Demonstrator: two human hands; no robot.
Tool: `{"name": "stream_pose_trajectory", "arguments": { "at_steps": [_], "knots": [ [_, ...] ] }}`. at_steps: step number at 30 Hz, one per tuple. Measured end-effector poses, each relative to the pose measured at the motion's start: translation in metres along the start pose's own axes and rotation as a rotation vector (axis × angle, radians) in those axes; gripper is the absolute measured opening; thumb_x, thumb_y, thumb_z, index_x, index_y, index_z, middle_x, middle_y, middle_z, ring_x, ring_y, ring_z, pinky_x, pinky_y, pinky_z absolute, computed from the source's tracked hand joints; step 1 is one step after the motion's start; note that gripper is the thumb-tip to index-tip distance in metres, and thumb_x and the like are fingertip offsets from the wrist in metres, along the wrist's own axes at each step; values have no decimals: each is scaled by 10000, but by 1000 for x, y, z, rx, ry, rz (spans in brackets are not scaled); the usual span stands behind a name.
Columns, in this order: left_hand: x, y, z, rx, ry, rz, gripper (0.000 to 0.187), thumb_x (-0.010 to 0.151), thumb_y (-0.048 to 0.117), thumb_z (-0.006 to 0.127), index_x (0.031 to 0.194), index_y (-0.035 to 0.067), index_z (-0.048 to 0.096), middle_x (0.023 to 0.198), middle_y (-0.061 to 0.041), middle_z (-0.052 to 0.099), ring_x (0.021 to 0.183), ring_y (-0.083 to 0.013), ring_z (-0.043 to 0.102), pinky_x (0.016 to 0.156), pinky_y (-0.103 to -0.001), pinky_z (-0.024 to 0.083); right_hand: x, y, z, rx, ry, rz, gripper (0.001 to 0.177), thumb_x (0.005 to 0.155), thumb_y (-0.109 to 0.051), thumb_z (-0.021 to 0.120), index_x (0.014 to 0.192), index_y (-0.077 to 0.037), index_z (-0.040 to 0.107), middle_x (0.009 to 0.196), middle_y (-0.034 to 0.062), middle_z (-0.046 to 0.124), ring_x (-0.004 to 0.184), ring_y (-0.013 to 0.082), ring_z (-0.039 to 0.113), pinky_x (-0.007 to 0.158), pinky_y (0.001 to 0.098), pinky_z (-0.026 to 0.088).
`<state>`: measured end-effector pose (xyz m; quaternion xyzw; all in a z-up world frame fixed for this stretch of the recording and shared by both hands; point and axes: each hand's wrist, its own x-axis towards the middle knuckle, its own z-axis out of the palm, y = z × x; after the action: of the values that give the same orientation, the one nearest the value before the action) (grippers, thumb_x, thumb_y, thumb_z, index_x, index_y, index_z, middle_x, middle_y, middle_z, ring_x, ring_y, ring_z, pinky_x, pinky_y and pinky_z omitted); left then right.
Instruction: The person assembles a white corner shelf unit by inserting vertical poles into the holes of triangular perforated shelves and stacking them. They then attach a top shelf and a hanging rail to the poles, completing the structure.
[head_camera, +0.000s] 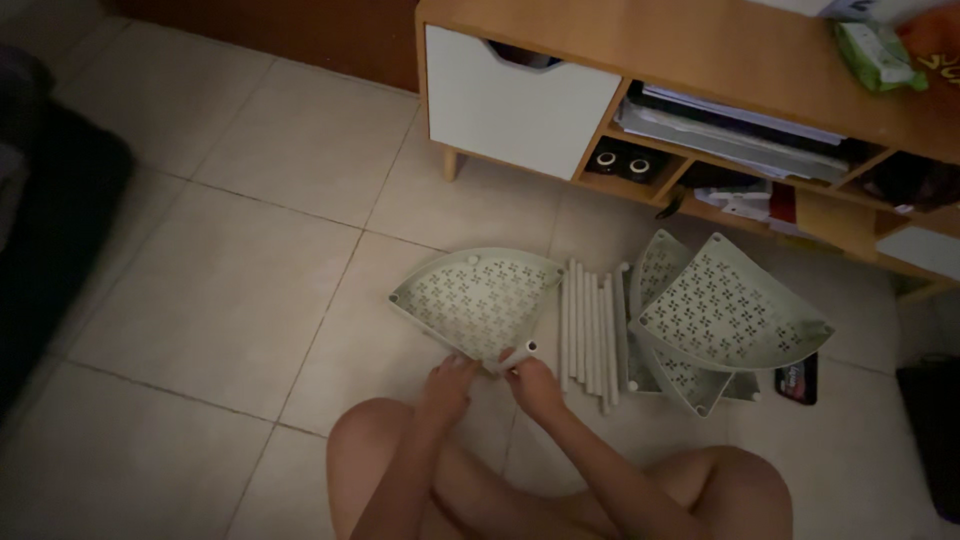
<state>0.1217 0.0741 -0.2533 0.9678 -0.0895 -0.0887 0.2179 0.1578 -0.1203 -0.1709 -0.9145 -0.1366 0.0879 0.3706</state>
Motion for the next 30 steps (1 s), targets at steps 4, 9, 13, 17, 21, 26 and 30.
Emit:
{"name": "stream_pose_trajectory", "arguments": {
  "at_steps": [4,9,13,17,21,26,30],
  "knots": [
    [4,6,-5,34,-81,-37,800,760,117,785,1478,185,438,1494,-75,502,1437,-349,379,1084,-525,390,7,10,6,-95,-26,150,231,851,-135,733,1076,-94,699,1023,161,736,952,353,719,814,456,562],
    [0,9,-17,-10,-63,-11,794,762,111,783,1476,170,441,1489,-76,509,1435,-368,370,1104,-521,379,10,30,17,-53,15,30,203,841,-91,715,1028,-21,680,992,207,728,948,391,704,825,472,553],
    [0,8,-14,-26,-48,-38,764,751,94,779,1444,178,467,1473,-70,519,1421,-356,395,1104,-523,379,12,40,24,14,54,-53,196,808,-62,711,999,-18,697,973,219,723,931,412,692,803,482,548],
    [-2,3,-5,-29,76,53,723,708,36,754,1387,152,532,1430,-91,561,1351,-377,470,1098,-502,399,7,37,27,-20,71,-8,158,850,-25,668,1006,-16,692,989,221,718,939,408,694,816,471,552],
    [-2,2,-9,-43,92,52,675,700,13,719,1347,153,581,1354,-90,619,1259,-387,540,1038,-488,446,9,29,15,83,-24,70,290,846,-17,666,1135,-27,640,1102,192,696,1003,363,680,859,456,535],
    [7,10,-18,36,-146,-254,308,851,99,650,1158,117,628,1162,-115,642,1096,-320,641,928,-456,530,15,48,-11,-112,109,341,354,858,-14,609,1208,-66,619,1160,160,675,1042,325,676,882,454,556],
    [0,19,-9,57,35,-242,125,863,221,689,912,121,632,909,-79,661,925,-305,667,812,-484,547,31,84,-28,-289,68,524,327,896,-58,610,1220,-33,579,1185,193,642,1046,368,669,891,486,549]
  ]
}}
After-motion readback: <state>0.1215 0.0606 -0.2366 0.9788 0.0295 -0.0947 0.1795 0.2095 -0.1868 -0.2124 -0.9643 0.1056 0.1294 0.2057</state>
